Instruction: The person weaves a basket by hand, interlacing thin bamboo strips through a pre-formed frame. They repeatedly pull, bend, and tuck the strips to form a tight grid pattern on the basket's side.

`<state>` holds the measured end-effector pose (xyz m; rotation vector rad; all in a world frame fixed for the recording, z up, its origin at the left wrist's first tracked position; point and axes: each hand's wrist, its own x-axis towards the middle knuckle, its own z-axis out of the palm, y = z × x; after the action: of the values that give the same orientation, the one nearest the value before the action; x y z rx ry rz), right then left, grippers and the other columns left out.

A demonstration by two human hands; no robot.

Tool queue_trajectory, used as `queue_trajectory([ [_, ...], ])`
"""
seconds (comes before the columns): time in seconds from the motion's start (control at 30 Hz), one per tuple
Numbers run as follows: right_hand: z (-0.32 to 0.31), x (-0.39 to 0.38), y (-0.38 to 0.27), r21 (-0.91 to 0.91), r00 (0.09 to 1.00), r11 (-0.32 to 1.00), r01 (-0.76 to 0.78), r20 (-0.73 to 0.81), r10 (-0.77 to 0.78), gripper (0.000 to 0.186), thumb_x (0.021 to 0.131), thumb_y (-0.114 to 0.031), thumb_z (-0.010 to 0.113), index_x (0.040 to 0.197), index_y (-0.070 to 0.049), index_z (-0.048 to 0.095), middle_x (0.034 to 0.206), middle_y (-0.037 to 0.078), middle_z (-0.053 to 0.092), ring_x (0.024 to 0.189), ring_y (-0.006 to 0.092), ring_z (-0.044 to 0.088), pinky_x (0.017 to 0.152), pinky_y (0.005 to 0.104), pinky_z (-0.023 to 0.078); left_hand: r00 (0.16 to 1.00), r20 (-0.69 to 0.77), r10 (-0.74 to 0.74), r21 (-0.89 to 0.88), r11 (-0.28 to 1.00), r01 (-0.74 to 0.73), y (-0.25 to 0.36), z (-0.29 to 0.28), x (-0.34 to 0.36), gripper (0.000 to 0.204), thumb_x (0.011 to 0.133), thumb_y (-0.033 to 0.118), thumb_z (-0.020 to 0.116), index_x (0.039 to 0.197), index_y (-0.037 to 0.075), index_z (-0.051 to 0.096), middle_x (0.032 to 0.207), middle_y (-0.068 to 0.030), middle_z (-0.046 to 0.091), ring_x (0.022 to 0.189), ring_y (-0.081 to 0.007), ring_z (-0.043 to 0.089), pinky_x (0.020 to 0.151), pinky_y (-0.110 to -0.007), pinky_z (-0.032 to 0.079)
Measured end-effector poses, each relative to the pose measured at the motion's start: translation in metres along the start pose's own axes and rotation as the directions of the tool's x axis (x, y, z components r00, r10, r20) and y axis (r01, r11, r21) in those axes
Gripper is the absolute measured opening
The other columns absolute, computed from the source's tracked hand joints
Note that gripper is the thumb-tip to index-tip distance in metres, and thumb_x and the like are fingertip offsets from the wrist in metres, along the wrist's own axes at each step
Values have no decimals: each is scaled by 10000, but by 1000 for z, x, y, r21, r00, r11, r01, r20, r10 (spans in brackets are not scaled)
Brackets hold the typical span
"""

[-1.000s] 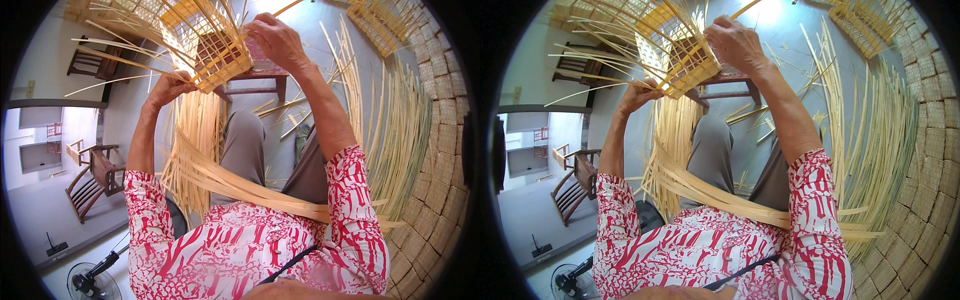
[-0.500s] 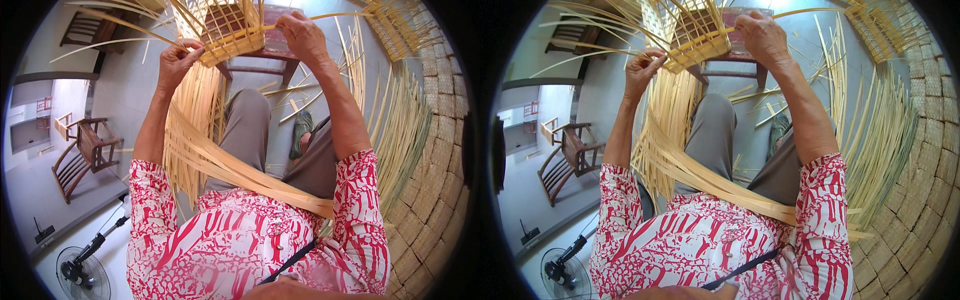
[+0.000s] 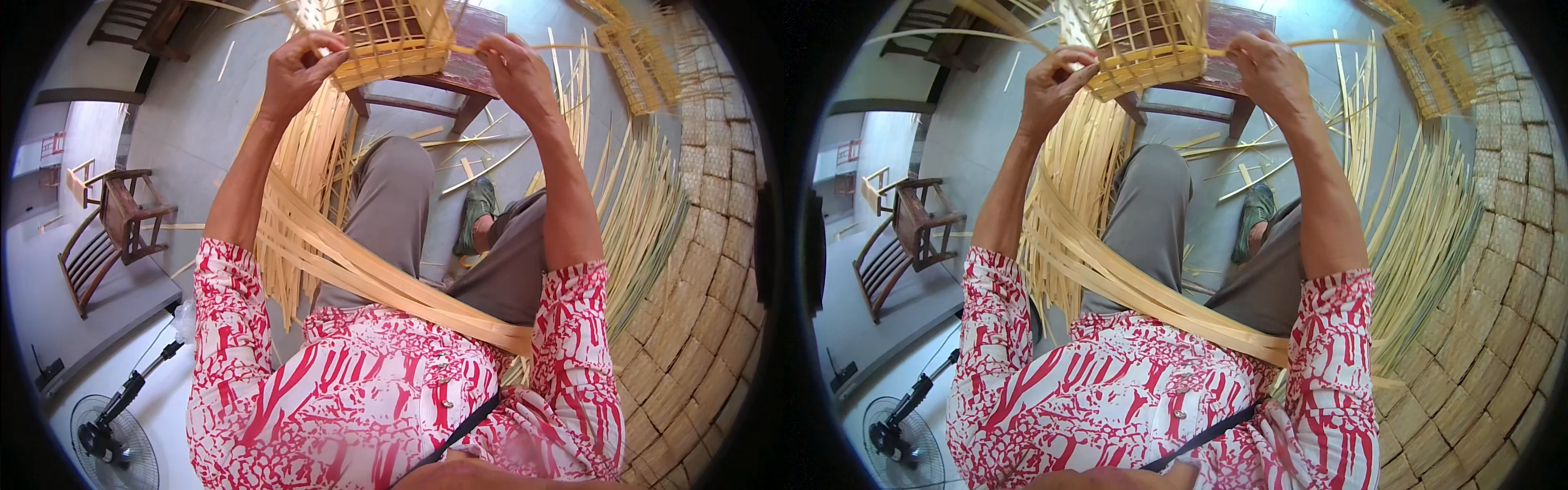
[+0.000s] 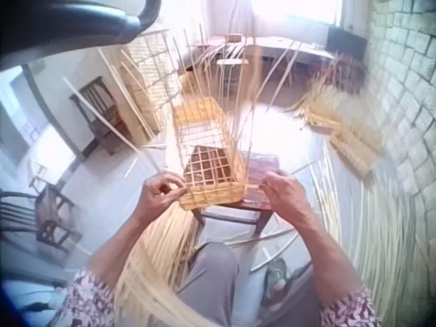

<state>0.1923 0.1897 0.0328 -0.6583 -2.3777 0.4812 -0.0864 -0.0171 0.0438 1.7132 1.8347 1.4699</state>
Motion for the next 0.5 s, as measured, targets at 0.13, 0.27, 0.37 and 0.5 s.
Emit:
queue_trajectory([
  [0.13,-25,-21,1,123,991,986,-115,85,105,106,953,-134,625,1000,-96,712,924,118,677,857,343,672,740,427,516,996,26,89,30,996,-89,-2,15,26,134,894,109,788,997,44,734,1165,-4,670,638,-7,436,581,-174,385],
  [0.27,-32,-24,-7,162,989,980,-114,107,98,93,941,-92,634,996,-83,709,915,127,680,828,352,662,733,412,507,962,-232,142,100,988,-121,-1,29,24,566,826,226,865,1321,119,611,1316,-23,542,838,-95,530,769,-247,530],
  [0.37,-34,-20,-26,71,988,996,-47,148,36,80,932,-99,636,966,-81,706,920,126,683,837,355,636,734,432,491,919,-364,-149,-371,929,3,-29,61,4,590,933,243,771,1430,90,492,1281,-44,560,1031,-139,595,934,-295,537],
  [0.5,-42,-22,-36,-95,984,990,106,156,-90,73,921,-125,649,947,-104,713,872,91,686,868,337,618,741,426,471,847,-482,-224,-533,842,-81,-15,102,9,532,1011,294,672,1451,62,485,1204,-56,621,1081,-127,580,950,-268,459],
])
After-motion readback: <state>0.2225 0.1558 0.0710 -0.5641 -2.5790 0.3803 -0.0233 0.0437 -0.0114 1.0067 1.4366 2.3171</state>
